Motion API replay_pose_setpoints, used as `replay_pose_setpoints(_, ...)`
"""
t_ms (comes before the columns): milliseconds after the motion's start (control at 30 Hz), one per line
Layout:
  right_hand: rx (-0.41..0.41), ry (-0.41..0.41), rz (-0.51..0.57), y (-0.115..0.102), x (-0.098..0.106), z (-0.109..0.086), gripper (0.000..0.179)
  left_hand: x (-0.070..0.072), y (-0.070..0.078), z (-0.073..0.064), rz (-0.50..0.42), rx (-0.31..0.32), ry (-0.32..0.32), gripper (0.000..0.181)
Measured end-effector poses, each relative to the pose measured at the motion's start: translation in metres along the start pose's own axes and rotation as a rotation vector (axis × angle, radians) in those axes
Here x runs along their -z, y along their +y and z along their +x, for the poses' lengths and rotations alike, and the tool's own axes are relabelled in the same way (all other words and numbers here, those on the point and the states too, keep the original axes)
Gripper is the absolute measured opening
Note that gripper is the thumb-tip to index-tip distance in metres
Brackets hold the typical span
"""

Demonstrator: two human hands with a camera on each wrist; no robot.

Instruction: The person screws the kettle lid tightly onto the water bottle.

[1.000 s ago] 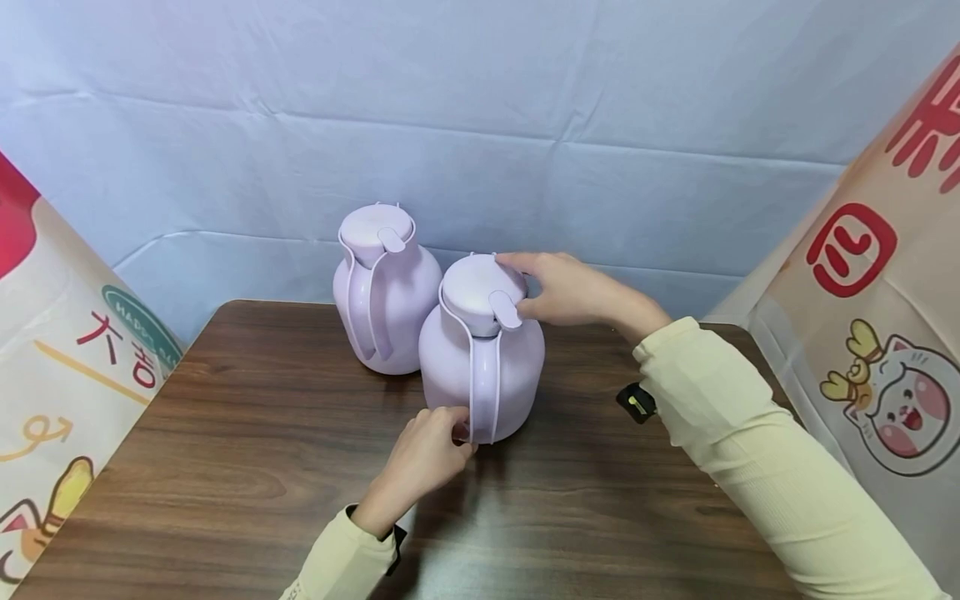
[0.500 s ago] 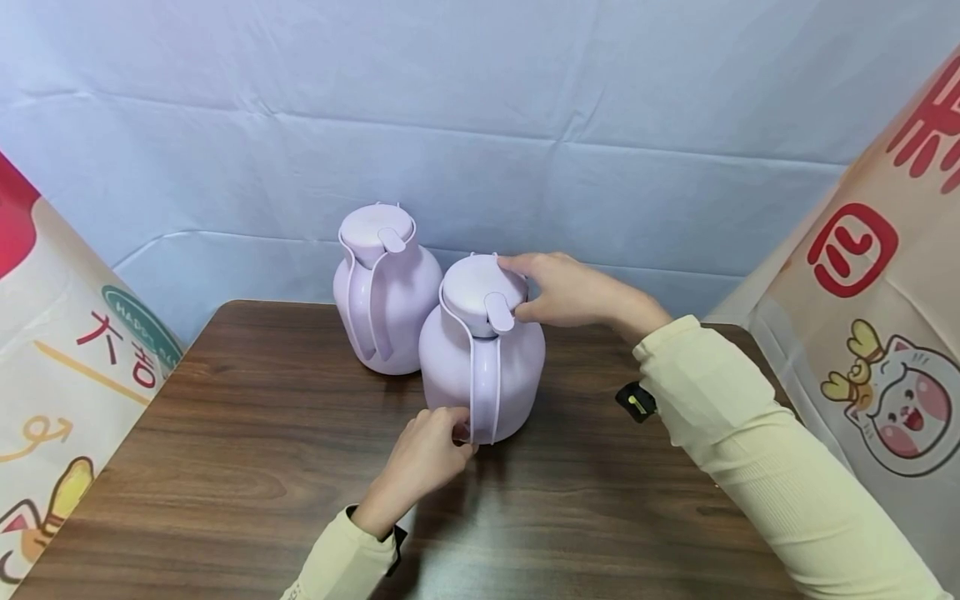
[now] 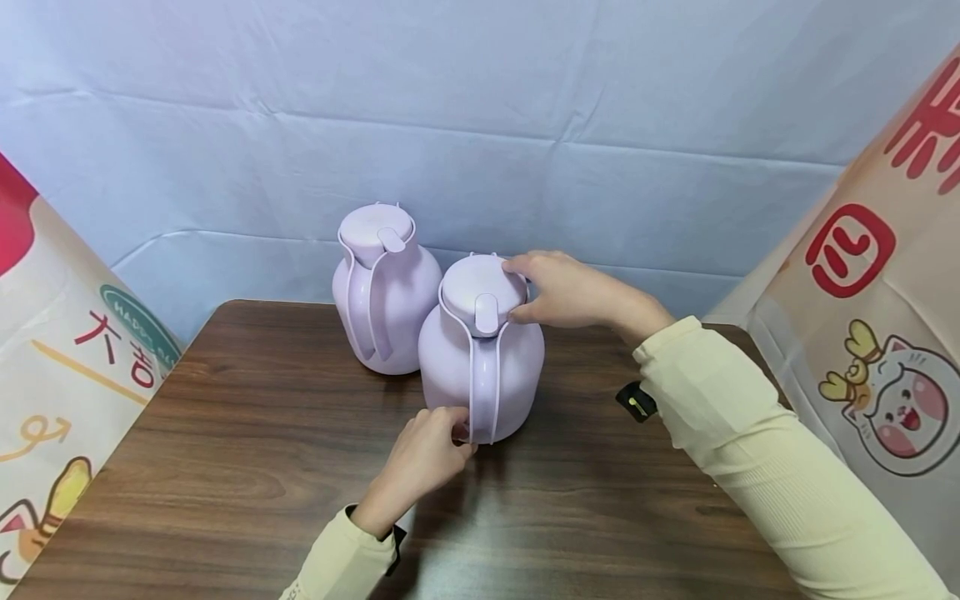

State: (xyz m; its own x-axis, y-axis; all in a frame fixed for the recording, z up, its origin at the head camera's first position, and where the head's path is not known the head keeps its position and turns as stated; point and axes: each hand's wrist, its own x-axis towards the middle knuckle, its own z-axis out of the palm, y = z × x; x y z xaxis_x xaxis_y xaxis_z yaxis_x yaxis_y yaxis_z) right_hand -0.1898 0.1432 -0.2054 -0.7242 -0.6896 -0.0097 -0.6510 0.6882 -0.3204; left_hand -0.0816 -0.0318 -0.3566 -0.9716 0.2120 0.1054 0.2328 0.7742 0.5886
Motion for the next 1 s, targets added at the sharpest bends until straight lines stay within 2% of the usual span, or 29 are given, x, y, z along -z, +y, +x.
replay_pose_setpoints(200, 0.017, 0.017, -0.043, -0.0012, -0.0002, 0.0006, 0.055, -0.0008, -0.0003, 0.0001, 0.005, -0.004, 0.004, 0.019)
replay_pose_setpoints(333, -0.002, 0.028, -0.061, -0.0045, 0.0011, 0.0004, 0.049, 0.0, 0.0, -0.0002, -0.001, 0.0, -0.002, 0.019)
replay_pose_setpoints(600, -0.035, 0.026, -0.035, -0.0063, 0.0052, -0.0005, 0.038, 0.0, 0.0005, 0.0003, 0.001, 0.001, -0.006, 0.019)
replay_pose_setpoints(833, -0.037, -0.008, 0.012, -0.002, 0.0072, 0.0016, 0.052, 0.001, 0.0006, 0.0008, 0.001, 0.007, -0.014, 0.018)
replay_pose_setpoints(1000, -0.038, -0.039, 0.003, -0.0001, 0.0089, 0.0037, 0.06, 0.0008, 0.001, 0.0008, 0.001, 0.006, -0.013, 0.018)
